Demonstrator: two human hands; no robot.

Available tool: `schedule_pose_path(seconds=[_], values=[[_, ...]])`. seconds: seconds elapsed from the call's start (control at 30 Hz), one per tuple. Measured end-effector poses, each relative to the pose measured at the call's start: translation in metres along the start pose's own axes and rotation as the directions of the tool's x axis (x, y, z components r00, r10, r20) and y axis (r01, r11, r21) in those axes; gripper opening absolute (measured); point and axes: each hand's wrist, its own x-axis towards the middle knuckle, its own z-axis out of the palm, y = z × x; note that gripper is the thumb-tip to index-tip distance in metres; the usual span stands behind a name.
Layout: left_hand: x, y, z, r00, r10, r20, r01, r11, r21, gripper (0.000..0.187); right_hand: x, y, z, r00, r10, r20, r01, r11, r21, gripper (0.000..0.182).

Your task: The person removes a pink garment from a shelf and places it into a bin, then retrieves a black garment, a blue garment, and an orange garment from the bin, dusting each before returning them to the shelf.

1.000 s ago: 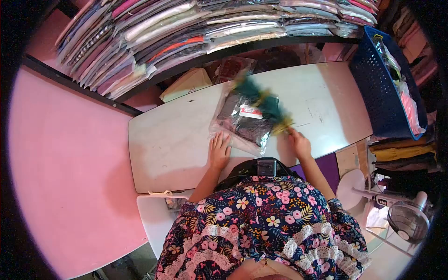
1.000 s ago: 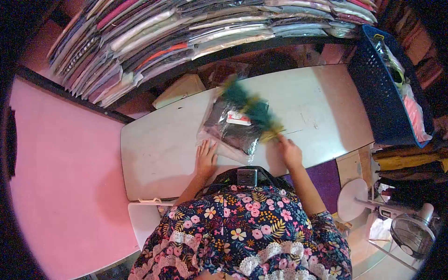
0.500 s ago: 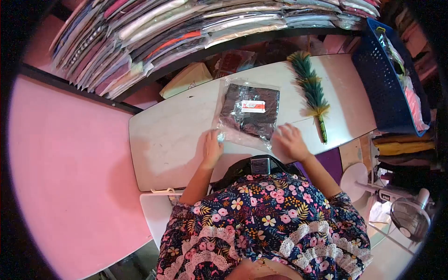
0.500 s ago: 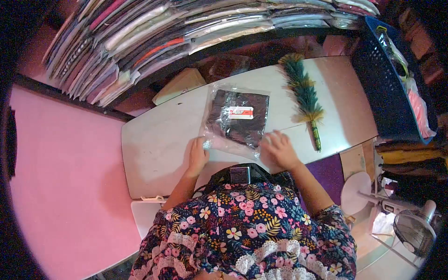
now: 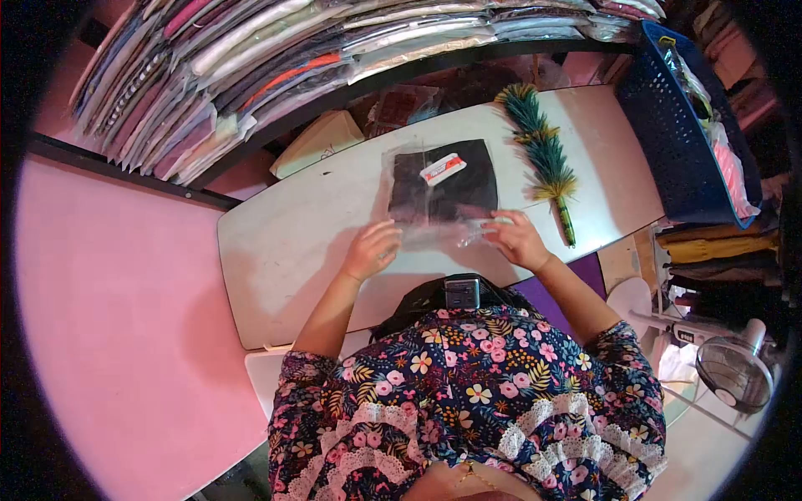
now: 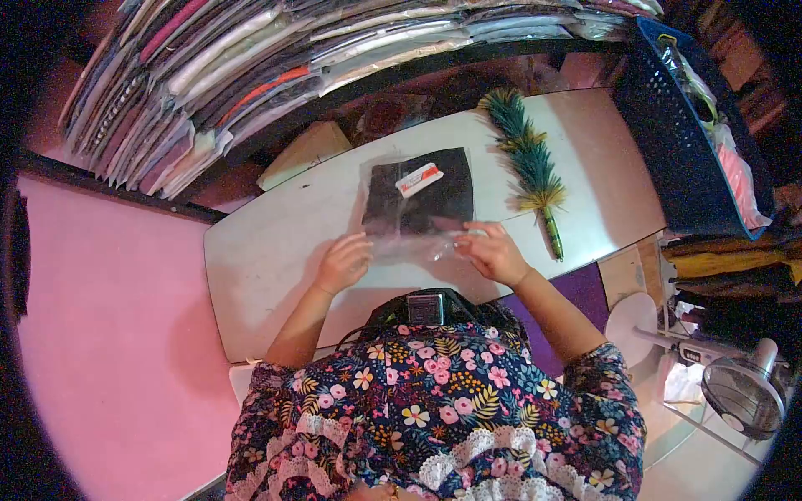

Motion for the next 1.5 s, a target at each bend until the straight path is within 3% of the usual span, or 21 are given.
schedule_pose_path(seconds=[0.07,0.17,0.33,0.37,0.4,0.43,0.5,0.53,0.63,0.73,0.87,0.93,0.97,1.0,1.03,1.13,1.2,1.3,1.43,1.47,1.5], values=[[-0.010,0.003,0.012,0.995,0.082,0.051,-0.083,0.996,0.023,0.026,-0.023,0.004,0.002,0.977,-0.090,0.193,0.120,0.981,-0.153,0.029],[-0.025,0.002,0.030,0.984,0.080,0.161,-0.109,0.978,0.176,0.024,-0.040,0.006,0.014,0.973,-0.069,0.222,0.125,0.961,-0.248,0.030],[-0.023,-0.018,0.041,0.976,0.094,0.198,-0.107,0.993,0.058,0.021,-0.051,0.027,0.032,0.968,-0.074,0.240,0.110,0.984,-0.142,0.031],[-0.022,-0.021,0.044,0.976,0.093,0.198,-0.106,0.993,0.057,0.021,-0.053,0.031,0.037,0.972,0.151,0.182,-0.145,0.988,-0.048,0.029],[-0.019,-0.021,0.044,0.988,-0.049,0.147,0.050,0.999,-0.001,0.017,-0.050,0.031,0.036,0.915,0.376,0.147,-0.388,0.920,0.058,0.026],[-0.016,-0.021,0.045,0.975,-0.193,0.106,0.201,0.977,-0.066,0.013,-0.046,0.031,0.038,0.913,0.381,0.148,-0.392,0.918,0.056,0.026],[0.004,-0.014,0.040,0.945,-0.321,0.059,0.326,0.939,-0.108,0.013,-0.028,0.030,0.047,0.767,0.642,0.010,-0.625,0.743,0.241,0.017],[0.015,-0.009,0.038,0.893,-0.449,0.014,0.446,0.882,-0.150,0.012,-0.020,0.029,0.048,0.786,0.613,-0.077,-0.592,0.784,0.187,0.014],[0.034,-0.011,0.041,0.903,-0.412,-0.122,0.401,0.910,-0.104,0.010,-0.009,0.035,0.051,0.682,0.729,-0.060,-0.694,0.671,0.262,0.014],[0.039,-0.015,0.044,0.910,-0.358,-0.209,0.352,0.934,-0.065,0.009,-0.007,0.036,0.051,0.670,0.741,-0.047,-0.713,0.660,0.235,0.013],[0.044,-0.023,0.045,0.913,-0.380,-0.150,0.371,0.925,-0.084,0.008,-0.006,0.041,0.048,0.715,0.691,-0.106,-0.670,0.721,0.177,0.015],[0.052,-0.029,0.046,0.874,-0.483,-0.058,0.471,0.870,-0.146,0.011,0.007,0.033,0.039,0.592,0.803,-0.068,-0.797,0.595,0.101,0.024],[0.056,-0.031,0.045,0.874,-0.481,-0.063,0.469,0.871,-0.145,0.011,0.015,0.026,0.033,0.595,0.800,-0.071,-0.794,0.600,0.101,0.024],[0.058,-0.038,0.049,0.846,-0.533,-0.004,0.527,0.837,-0.151,0.014,0.028,0.013,0.027,0.783,0.551,-0.289,-0.598,0.794,-0.106,0.028],[0.060,-0.043,0.051,0.812,-0.581,0.055,0.582,0.799,-0.153,0.018,0.036,0.004,0.025,0.884,0.208,-0.418,-0.370,0.858,-0.356,0.033],[0.064,-0.053,0.053,0.724,-0.673,0.148,0.689,0.704,-0.169,0.025,0.040,-0.004,0.051,0.994,-0.091,-0.053,0.082,0.986,-0.142,0.032],[0.064,-0.052,0.053,0.723,-0.681,0.114,0.690,0.704,-0.168,0.028,0.044,-0.006,0.078,0.975,-0.181,0.131,0.204,0.960,-0.190,0.041],[0.046,-0.059,0.068,0.732,-0.677,-0.074,0.681,0.729,0.067,0.040,0.044,0.001,0.114,0.986,-0.013,0.163,0.064,0.949,-0.310,0.047],[0.067,-0.035,0.049,0.602,-0.765,0.231,0.749,0.641,0.170,0.041,0.048,-0.006,0.119,0.984,0.061,0.166,0.005,0.929,-0.371,0.061],[0.066,-0.042,0.052,0.619,-0.753,0.225,0.736,0.656,0.170,0.041,0.049,-0.008,0.118,0.980,0.086,0.178,-0.012,0.924,-0.382,0.066],[0.061,-0.055,0.062,0.478,-0.806,0.348,0.878,0.456,-0.150,0.037,0.051,-0.011,0.116,0.975,0.112,0.194,-0.028,0.920,-0.391,0.071]])
